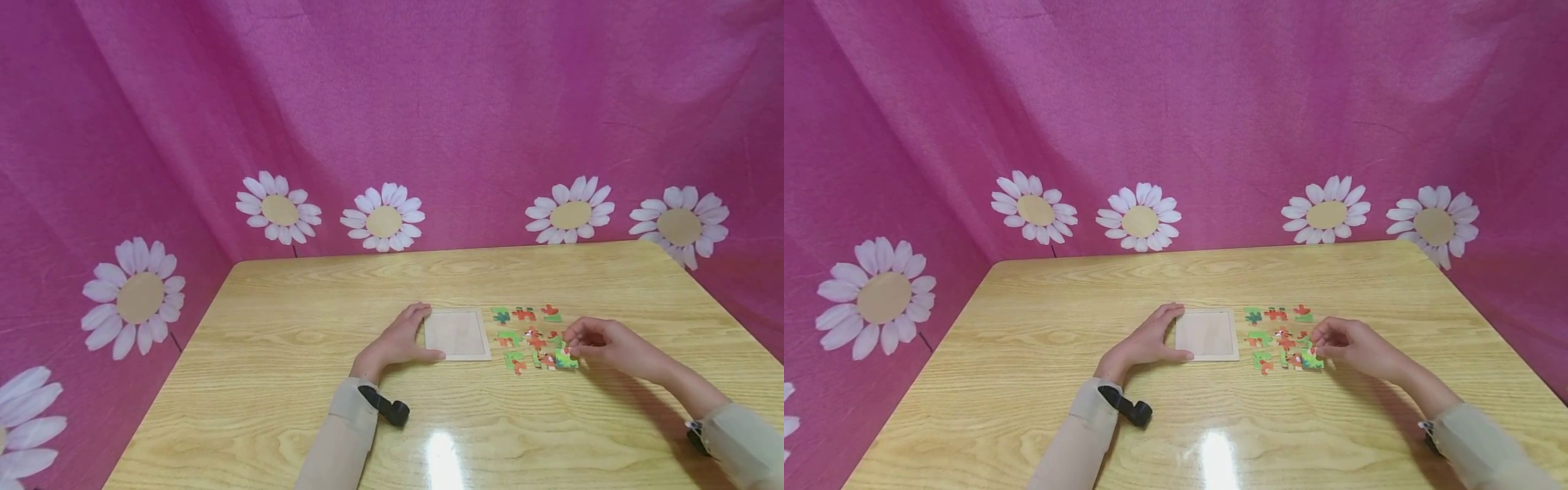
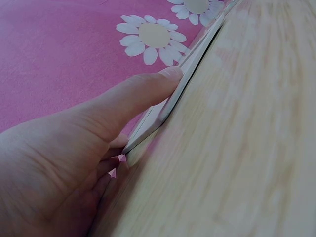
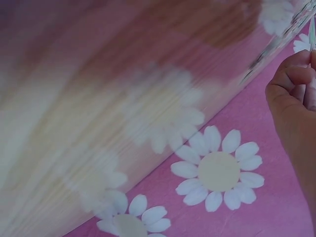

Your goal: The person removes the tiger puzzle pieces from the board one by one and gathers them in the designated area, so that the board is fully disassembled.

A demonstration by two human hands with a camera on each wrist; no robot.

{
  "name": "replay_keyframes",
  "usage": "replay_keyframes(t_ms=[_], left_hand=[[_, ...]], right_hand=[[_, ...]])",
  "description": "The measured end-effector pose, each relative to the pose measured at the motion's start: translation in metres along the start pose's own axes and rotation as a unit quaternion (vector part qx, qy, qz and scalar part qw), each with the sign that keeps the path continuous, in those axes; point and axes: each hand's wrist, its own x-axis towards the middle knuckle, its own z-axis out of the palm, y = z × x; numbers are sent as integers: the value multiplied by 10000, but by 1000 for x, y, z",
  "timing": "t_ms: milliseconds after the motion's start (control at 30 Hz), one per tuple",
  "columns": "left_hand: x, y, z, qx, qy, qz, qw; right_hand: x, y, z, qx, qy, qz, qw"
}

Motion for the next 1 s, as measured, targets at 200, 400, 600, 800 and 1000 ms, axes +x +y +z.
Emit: replay_keyframes(t_ms=[200,400,600,800,1000], left_hand=[[0,-2,-1,-11,28,-2,10000],[-2,-1,-2,-65,26,-35,10000],[-4,0,-3,-136,20,-56,9999],[-4,0,-3,-64,3,-21,10000],[-3,1,-2,20,-2,1,10000]], right_hand=[[-3,7,-5,41,-35,-45,10000],[-3,10,-6,101,-147,-104,9998],[-2,13,-3,-147,-125,-218,9996],[0,16,-1,-424,-233,-193,9986],[0,17,0,-558,-300,-249,9977]])
